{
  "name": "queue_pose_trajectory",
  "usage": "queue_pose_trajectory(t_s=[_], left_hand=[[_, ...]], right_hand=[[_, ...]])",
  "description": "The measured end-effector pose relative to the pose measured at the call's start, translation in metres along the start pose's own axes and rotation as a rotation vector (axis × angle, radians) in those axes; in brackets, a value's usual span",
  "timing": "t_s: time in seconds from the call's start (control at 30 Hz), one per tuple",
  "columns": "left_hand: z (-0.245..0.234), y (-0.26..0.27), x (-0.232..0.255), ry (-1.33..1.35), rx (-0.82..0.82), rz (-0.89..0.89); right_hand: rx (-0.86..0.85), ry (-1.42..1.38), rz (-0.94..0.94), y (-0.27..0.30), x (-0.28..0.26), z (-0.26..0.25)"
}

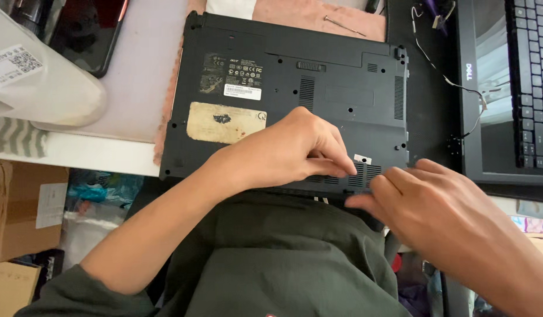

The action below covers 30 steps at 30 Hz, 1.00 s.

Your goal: The person uses a screwdriver to remove multiple screws from the bottom casing of a laptop. They systematically unscrew fasteners along the edges and center of the device, placing the screws on the work surface.

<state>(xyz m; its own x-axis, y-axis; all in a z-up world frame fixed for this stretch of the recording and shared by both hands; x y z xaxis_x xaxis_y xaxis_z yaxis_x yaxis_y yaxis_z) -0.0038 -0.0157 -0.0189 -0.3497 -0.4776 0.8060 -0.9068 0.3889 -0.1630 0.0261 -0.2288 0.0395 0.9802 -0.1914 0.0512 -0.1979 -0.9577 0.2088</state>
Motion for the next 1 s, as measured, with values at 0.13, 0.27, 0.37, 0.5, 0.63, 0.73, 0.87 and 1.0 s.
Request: queue_pose_trajectory(t_s=[0.13,0.27,0.37,0.5,0.63,0.73,0.87,1.0], left_hand=[[0.008,0.001,0.003,0.023,0.007,0.078],[0.012,0.005,0.004,0.053,-0.012,0.112],[0.022,0.006,-0.005,0.008,-0.014,0.146],[-0.019,0.007,0.058,0.164,-0.317,-0.714],[-0.025,0.008,0.068,0.150,-0.359,-0.738],[-0.023,0.009,0.065,0.103,-0.398,-0.741],[-0.020,0.009,0.060,0.032,-0.394,-0.666],[-0.021,0.010,0.061,0.053,-0.400,-0.685]], right_hand=[[-0.104,-0.067,-0.016,0.006,0.003,0.005],[-0.004,-0.292,-0.103,0.002,0.000,-0.006],[0.067,-0.164,-0.066,0.002,0.003,0.000],[0.092,-0.096,-0.019,0.006,0.007,0.004],[0.076,-0.222,-0.032,0.007,0.008,0.002],[0.016,-0.314,-0.047,0.008,0.010,0.003],[0.130,-0.281,-0.118,0.003,0.006,-0.001],[0.160,-0.116,-0.035,0.004,0.005,0.001]])
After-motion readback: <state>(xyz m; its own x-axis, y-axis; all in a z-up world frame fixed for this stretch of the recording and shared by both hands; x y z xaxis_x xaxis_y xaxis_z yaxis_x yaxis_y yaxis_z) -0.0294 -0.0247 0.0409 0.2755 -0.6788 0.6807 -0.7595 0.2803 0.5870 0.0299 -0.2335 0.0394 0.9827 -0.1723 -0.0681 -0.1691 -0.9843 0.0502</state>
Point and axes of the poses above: each hand's wrist, its own y-axis away from the middle knuckle, its own z-axis out of the palm, x = y × z, the point moved 2 cm from there along -y, towards the middle knuckle, and after that the axes turned 12 degrees about -y, right-handed, at the moved point
